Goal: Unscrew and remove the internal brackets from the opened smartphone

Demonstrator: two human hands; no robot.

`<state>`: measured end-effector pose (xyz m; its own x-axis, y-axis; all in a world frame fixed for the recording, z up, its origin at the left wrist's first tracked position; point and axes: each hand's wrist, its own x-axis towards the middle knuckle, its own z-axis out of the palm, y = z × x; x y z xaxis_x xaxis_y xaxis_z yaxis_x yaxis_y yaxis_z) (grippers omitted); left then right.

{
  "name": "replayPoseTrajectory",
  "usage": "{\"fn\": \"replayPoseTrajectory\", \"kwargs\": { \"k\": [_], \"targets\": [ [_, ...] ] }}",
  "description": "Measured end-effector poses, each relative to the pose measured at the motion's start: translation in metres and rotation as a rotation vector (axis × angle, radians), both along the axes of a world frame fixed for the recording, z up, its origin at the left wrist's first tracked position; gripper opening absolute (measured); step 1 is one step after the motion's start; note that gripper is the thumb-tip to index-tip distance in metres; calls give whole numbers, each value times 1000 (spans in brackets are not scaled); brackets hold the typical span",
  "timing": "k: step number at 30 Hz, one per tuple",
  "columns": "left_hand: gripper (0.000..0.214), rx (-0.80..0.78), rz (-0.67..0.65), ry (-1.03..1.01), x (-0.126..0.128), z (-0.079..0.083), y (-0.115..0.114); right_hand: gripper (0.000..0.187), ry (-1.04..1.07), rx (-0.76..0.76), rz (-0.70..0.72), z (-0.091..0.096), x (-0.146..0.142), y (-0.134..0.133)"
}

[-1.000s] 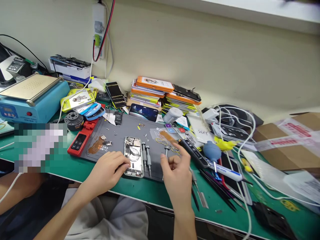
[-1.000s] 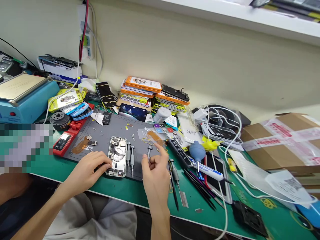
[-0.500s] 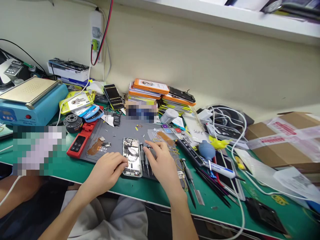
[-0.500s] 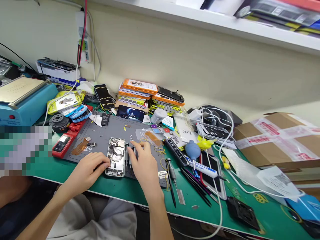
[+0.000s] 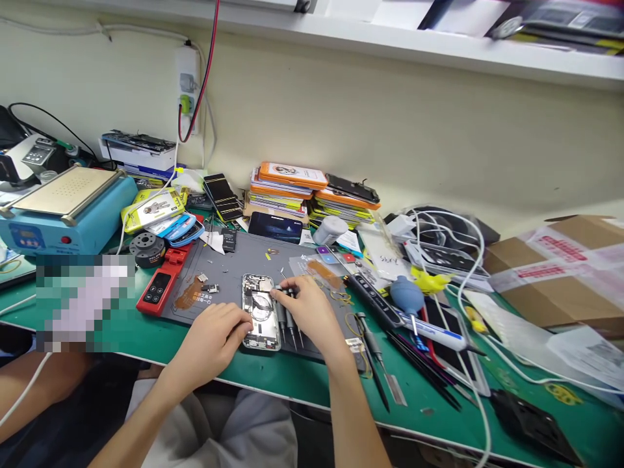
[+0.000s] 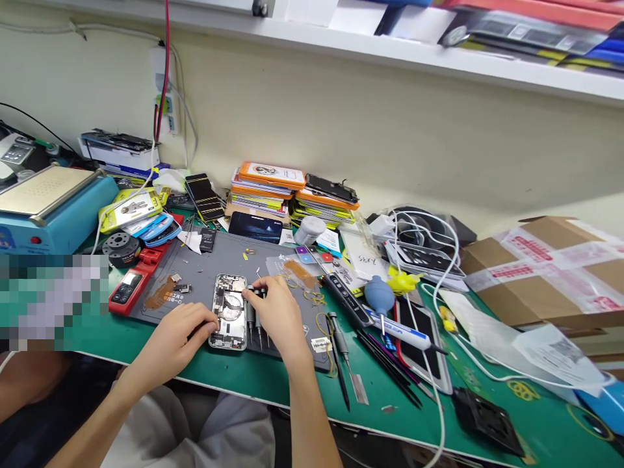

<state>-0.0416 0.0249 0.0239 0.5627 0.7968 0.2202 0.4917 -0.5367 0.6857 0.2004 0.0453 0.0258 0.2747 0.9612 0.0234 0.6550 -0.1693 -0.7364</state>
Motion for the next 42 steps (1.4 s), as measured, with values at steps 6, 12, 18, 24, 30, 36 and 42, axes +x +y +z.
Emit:
{"fn": "replayPoseTrajectory", "kwargs": {
  "k": [6,12,18,24,30,36,42],
  "targets": [
    [21,-4,6,-2,0,-1,-1,41,177,106,-31,-11,1,4],
    [19,-2,19,-18,-1,-1,-1,48,306,384,-87,-5,-4,-1],
    [14,5,34,-16,1,-2,-1,37,212,662,-19,-9,-23,-32],
    [9,-86,90,-170,0,-3,-1,31,-16,826,43,-24,-28,-57],
    [8,-126,164,-286,-1,-4,-2,45,-202,889,98,-31,-24,-59],
    [10,-124,177,-245,1,-4,-2,47,-45,929,123,-31,-43,-68],
    [15,-110,164,-193,2,-1,-4,55,80,899,236,-38,-59,-73]
  ]
}}
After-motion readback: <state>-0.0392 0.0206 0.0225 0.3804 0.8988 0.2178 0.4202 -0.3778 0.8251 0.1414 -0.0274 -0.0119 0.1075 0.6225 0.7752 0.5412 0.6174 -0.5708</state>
